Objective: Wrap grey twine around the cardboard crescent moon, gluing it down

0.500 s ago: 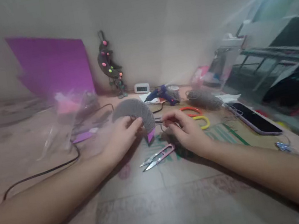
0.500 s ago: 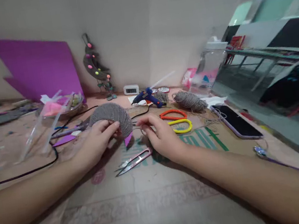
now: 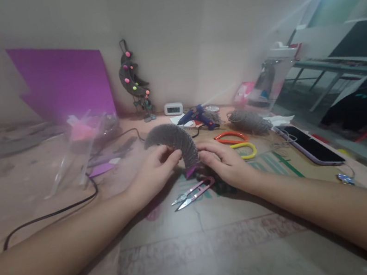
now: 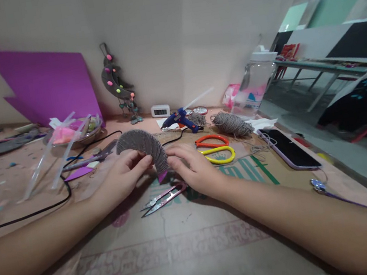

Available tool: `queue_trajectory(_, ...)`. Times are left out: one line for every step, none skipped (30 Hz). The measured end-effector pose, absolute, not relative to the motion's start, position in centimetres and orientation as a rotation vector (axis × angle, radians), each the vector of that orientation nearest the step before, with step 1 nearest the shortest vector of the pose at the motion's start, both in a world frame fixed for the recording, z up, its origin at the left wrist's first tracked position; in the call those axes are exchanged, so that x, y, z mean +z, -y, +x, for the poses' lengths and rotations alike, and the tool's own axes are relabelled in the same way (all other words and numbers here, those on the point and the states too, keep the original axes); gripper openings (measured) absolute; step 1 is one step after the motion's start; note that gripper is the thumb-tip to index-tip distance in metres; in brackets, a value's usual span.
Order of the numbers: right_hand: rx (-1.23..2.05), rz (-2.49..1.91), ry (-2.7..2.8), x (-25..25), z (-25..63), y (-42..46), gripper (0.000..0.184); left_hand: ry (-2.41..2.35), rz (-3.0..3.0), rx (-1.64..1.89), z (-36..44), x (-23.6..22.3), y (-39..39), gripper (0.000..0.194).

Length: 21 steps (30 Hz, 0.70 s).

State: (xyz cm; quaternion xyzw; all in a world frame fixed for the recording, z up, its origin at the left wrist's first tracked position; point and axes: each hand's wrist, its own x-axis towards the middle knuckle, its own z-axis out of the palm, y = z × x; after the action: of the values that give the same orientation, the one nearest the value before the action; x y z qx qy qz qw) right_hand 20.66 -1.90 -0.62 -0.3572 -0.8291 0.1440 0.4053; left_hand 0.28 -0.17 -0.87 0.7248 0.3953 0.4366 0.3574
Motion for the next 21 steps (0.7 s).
queue_trajectory(0.35, -0.878, 2.125, -0.62, 20.62, 2.04, 0.028, -0.985, 1.862, 1.134, 0.29, -0.98, 0.12, 0.021)
queue_trajectory(0.333, -0.851, 2.157, -0.63, 20.59, 2.19, 0.031, -0.955, 1.848, 1.145, 0.3, -1.08, 0.05, 0.02)
queue_trajectory(0.315, -0.828, 2.185, -0.63, 20.55, 2.31, 0.033, -0.936, 1.831, 1.158, 0.31, -1.18, -0.03, 0.02)
queue_trajectory(0.299, -0.812, 2.21, -0.63, 20.52, 2.39, 0.036, -0.925, 1.817, 1.163, 0.31, -1.25, -0.12, 0.021)
queue_trajectory(0.284, -0.803, 2.23, -0.63, 20.5, 2.44, 0.038, -0.923, 1.808, 1.159, 0.32, -1.3, -0.19, 0.022)
queue_trajectory(0.273, -0.802, 2.246, -0.64, 20.49, 2.45, 0.039, -0.926, 1.808, 1.15, 0.33, -1.32, -0.24, 0.023)
queue_trajectory(0.263, -0.804, 2.259, -0.65, 20.49, 2.42, 0.04, -0.926, 1.814, 1.142, 0.33, -1.31, -0.26, 0.024)
queue_trajectory(0.258, -0.808, 2.268, -0.67, 20.51, 2.37, 0.04, -0.924, 1.824, 1.134, 0.32, -1.27, -0.23, 0.025)
queue_trajectory(0.252, -0.812, 2.271, -0.69, 20.53, 2.31, 0.04, -0.922, 1.833, 1.132, 0.31, -1.22, -0.16, 0.026)
queue_trajectory(0.243, -0.817, 2.269, -0.72, 20.57, 2.24, 0.04, -0.922, 1.837, 1.127, 0.29, -1.15, -0.05, 0.027)
queue_trajectory(0.231, -0.823, 2.265, -0.76, 20.61, 2.17, 0.04, -0.926, 1.83, 1.117, 0.27, -1.08, 0.09, 0.028)
queue_trajectory(0.219, -0.829, 2.26, -0.81, 20.65, 2.11, 0.04, -0.926, 1.818, 1.097, 0.25, -1.02, 0.24, 0.029)
queue_trajectory(0.208, -0.837, 2.256, -0.86, 20.7, 2.05, 0.04, -0.918, 1.804, 1.077, 0.23, -0.97, 0.39, 0.03)
queue_trajectory(0.201, -0.846, 2.253, -0.92, 20.74, 1.99, 0.041, -0.902, 1.795, 1.058, 0.22, -0.94, 0.51, 0.032)
queue_trajectory(0.196, -0.852, 2.25, -0.98, 20.77, 1.94, 0.041, -0.88, 1.794, 1.046, 0.21, -0.92, 0.61, 0.036)
queue_trajectory(0.196, -0.853, 2.25, -1.04, 20.8, 1.9, 0.041, -0.856, 1.801, 1.037, 0.2, -0.92, 0.67, 0.041)
queue_trajectory(0.199, -0.849, 2.251, -1.1, 20.81, 1.86, 0.041, -0.833, 1.812, 1.029, 0.19, -0.94, 0.7, 0.043)
queue_trajectory(0.206, -0.841, 2.253, -1.14, 20.81, 1.83, 0.041, -0.811, 1.822, 1.016, 0.18, -1.0, 0.7, 0.044)
queue_trajectory(0.214, -0.831, 2.257, -1.16, 20.79, 1.81, 0.041, -0.796, 1.82, 1.007, 0.17, -1.09, 0.68, 0.042)
queue_trajectory(0.225, -0.82, 2.261, -1.15, 20.76, 1.82, 0.041, -0.786, 1.797, 1.006, 0.17, -1.22, 0.64, 0.04)
queue_trajectory(0.238, -0.817, 2.266, -1.12, 20.72, 1.85, 0.041, -0.783, 1.752, 1.012, 0.16, -1.38, 0.59, 0.039)
